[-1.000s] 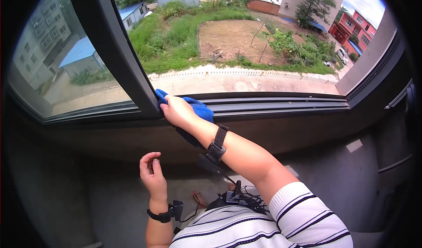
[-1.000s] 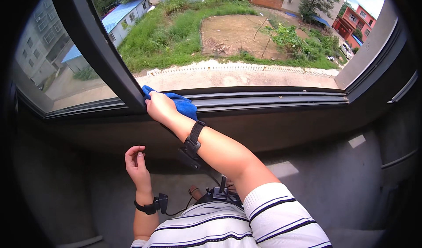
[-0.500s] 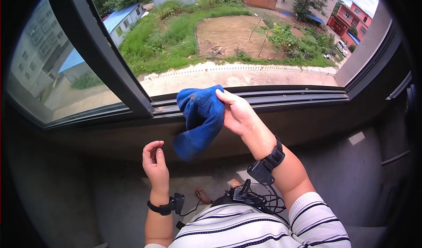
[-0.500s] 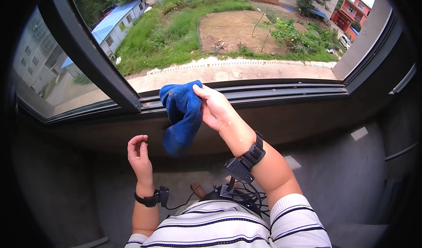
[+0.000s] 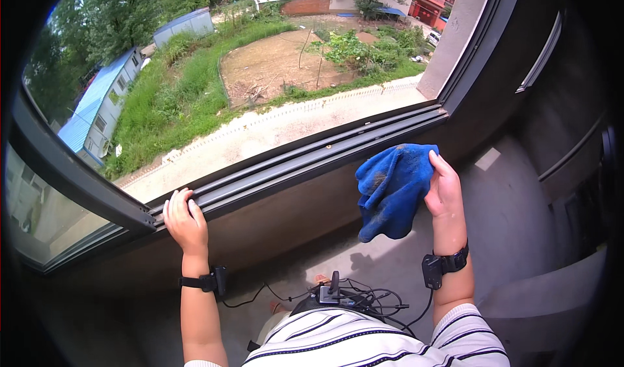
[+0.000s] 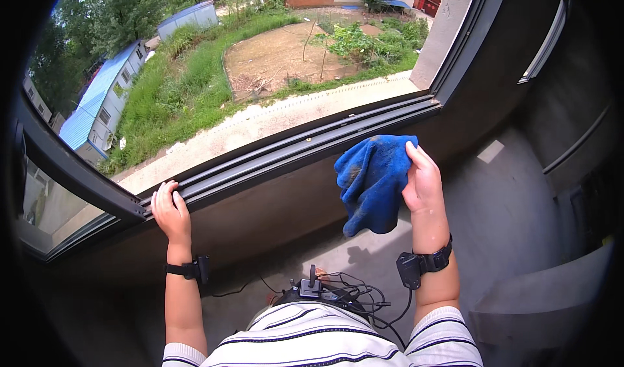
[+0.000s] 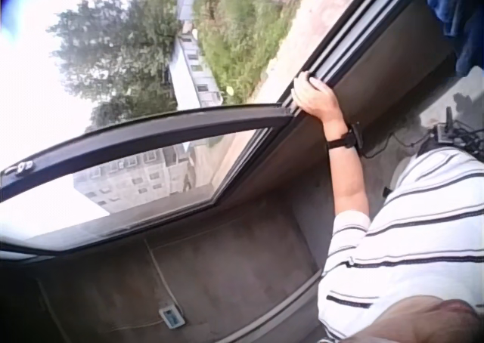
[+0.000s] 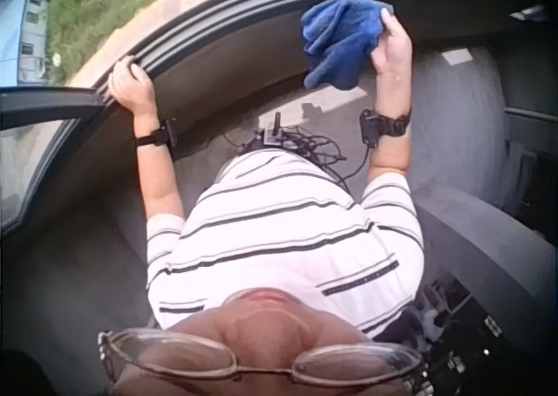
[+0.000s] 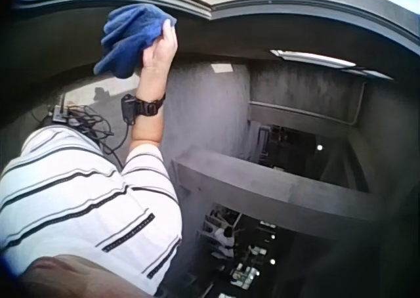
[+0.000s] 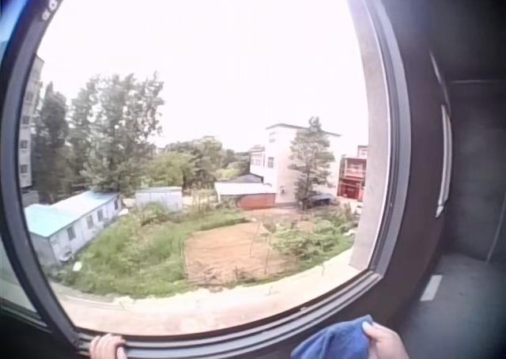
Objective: Cleaning the window frame and glass using a blue cloth.
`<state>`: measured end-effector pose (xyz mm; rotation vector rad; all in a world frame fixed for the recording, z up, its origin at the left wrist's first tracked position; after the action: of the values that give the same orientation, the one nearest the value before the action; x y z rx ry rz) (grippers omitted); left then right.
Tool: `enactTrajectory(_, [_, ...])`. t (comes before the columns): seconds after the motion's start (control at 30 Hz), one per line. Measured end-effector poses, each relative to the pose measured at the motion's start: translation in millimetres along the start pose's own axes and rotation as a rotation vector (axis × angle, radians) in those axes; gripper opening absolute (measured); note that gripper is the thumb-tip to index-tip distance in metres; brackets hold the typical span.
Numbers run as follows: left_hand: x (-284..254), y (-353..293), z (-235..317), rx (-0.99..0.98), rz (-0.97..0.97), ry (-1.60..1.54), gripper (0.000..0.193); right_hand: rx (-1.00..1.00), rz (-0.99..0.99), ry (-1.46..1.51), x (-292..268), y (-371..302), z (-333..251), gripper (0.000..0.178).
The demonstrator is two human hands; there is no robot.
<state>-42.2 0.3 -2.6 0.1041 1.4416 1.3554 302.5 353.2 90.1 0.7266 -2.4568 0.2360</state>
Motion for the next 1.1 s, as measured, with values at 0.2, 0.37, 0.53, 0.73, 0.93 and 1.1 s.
enactTrajectory(0.2, [11, -7, -10, 0.014, -0.019, 0.048, 0.025, -0.3, 0.032, -0.416, -79, 97, -37, 0.023])
enactTrajectory(0.37, [14, -6, -11, 0.017, 0.012, 0.051, 0.026, -0.484, 0.172, -1.53, -98, 181, 11, 0.046])
enactTrajectory(0.53, [15, -6, -10, 0.009, 0.014, 0.066, 0.027, -0.612, 0.108, -1.816, -72, 171, 37, 0.034])
enactTrajectory(0.73, [15, -6, -8, 0.019, 0.032, 0.071, 0.027, -0.645, -0.1, -1.849, -20, 145, 48, 0.017])
enactTrajectory(0.93, [13, -4, -7, 0.019, 0.041, 0.038, 0.026, -0.69, -0.436, -1.496, 61, 88, 105, 0.012])
enactTrajectory(1.1, [11, -4, -7, 0.015, 0.023, 0.035, 0.024, -0.661, -0.532, -1.27, 126, 40, 161, 0.011])
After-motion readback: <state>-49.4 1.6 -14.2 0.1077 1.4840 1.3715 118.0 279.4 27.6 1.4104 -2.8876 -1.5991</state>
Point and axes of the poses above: each hand's wrist, its own y-axis towards the middle knuckle, its own x-axis out of the palm, z = x × y, the point moved 2 cm from there along y, towards the middle knuckle, and after that the axes turned 4 degrees about -x, right-handed, at the moved point
